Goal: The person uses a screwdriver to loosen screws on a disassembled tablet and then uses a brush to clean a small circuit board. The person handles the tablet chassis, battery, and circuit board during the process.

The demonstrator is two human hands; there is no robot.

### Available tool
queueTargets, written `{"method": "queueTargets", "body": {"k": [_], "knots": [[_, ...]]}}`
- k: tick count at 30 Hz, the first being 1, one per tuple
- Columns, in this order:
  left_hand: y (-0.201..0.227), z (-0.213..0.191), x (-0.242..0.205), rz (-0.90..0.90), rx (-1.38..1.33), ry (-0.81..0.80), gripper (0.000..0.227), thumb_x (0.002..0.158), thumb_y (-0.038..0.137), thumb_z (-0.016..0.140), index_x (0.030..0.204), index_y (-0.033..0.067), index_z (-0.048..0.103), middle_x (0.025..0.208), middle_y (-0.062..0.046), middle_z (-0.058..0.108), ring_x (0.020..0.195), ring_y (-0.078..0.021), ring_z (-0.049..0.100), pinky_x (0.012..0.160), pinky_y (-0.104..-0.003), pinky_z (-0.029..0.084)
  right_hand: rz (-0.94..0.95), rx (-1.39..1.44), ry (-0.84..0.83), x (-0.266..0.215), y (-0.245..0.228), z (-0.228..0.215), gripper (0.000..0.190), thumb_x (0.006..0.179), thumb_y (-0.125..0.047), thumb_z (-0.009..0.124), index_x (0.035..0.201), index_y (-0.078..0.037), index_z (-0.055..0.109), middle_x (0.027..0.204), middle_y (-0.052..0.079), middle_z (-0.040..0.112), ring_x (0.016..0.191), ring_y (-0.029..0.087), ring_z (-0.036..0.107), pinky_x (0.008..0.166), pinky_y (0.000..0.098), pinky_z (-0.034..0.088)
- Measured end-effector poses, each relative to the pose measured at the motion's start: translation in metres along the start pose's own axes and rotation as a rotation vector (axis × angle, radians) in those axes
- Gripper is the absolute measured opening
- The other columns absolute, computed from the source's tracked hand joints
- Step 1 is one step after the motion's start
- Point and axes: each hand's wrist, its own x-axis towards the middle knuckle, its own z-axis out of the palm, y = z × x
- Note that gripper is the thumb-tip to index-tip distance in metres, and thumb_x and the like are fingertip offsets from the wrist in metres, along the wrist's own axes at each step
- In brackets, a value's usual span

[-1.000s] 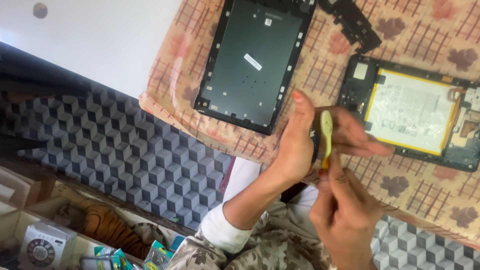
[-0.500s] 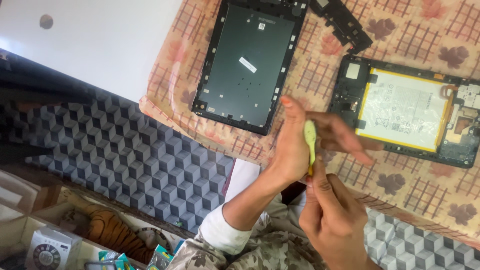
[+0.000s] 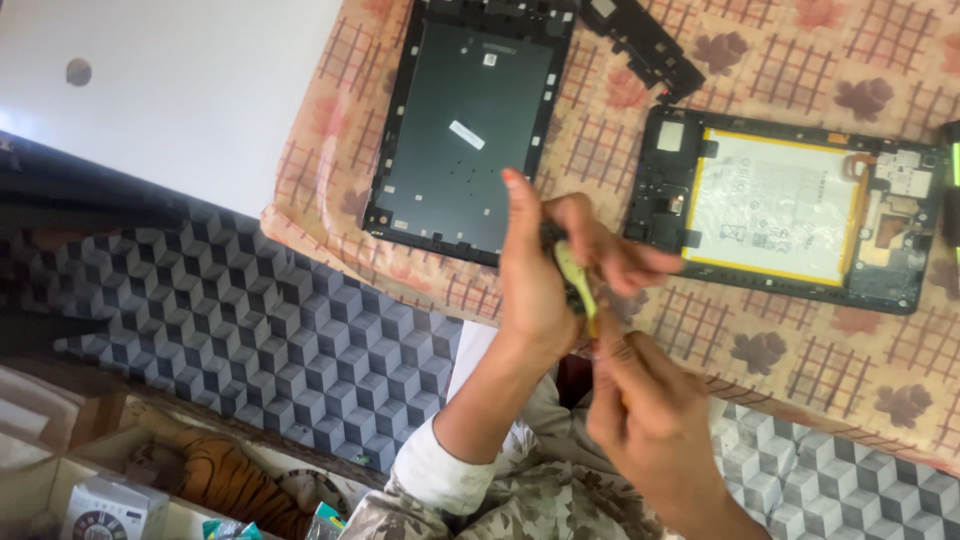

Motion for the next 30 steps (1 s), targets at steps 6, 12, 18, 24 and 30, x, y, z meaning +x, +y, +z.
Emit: {"method": "queueTargets", "body": {"k": [6,12,18,24,30], "knots": [[-0.007,-0.009,0.007,-0.027,-0.143,0.101,0.076,0.111,0.071,0.013,0.066,0.013,0.034,0.054,-0.016,0.053,0.074,-0.0394,0.072,0.066,-0.046,0.062,0.106,0.052,0.003,-0.001,0.005,-0.017,0.036,0.092,0.002,0.067,0.128,0.0,0.068,0.083,0.01,0.071,0.061,0.014,0.066,0.054,0.0289,0.051],[-0.002,0.008,0.01,0.022,-0.093,0.091,0.075,0.109,0.07,0.018,0.069,0.0107,0.04,0.059,-0.019,0.056,0.088,-0.0425,0.072,0.086,-0.053,0.058,0.127,0.396,0.023,0.005,0.044,-0.068,0.031,0.096,0.0,0.067,0.127,0.003,0.068,0.085,0.009,0.073,0.062,0.008,0.062,0.051,0.0223,0.046],[0.001,0.022,0.01,-0.001,-0.049,0.125,0.074,0.105,0.068,0.02,0.072,0.008,0.046,0.065,-0.018,0.061,0.094,-0.0406,0.072,0.089,-0.058,0.059,0.286,0.747,-0.085,-0.006,0.073,-0.078,0.037,0.092,0.003,0.067,0.129,0.01,0.067,0.068,0.004,0.066,0.046,0.002,0.048,0.039,0.0191,0.035],[-0.003,0.019,0.008,0.032,-0.038,0.118,0.073,0.106,0.069,0.019,0.074,0.0088,0.045,0.065,-0.018,0.061,0.095,-0.0405,0.072,0.091,-0.059,0.058,0.252,0.805,-0.043,-0.01,0.078,-0.074,0.043,0.089,0.005,0.069,0.131,0.012,0.063,0.072,0.005,0.067,0.046,0.002,0.047,0.039,0.0191,0.033],[-0.003,0.022,0.007,0.05,0.001,0.132,0.073,0.105,0.069,0.017,0.074,0.0091,0.045,0.066,-0.017,0.063,0.094,-0.0392,0.073,0.091,-0.057,0.057,0.268,0.823,-0.028,-0.009,0.081,-0.071,0.042,0.093,0.006,0.067,0.134,0.012,0.062,0.073,0.009,0.067,0.046,0.004,0.049,0.038,0.02,0.036]]}}
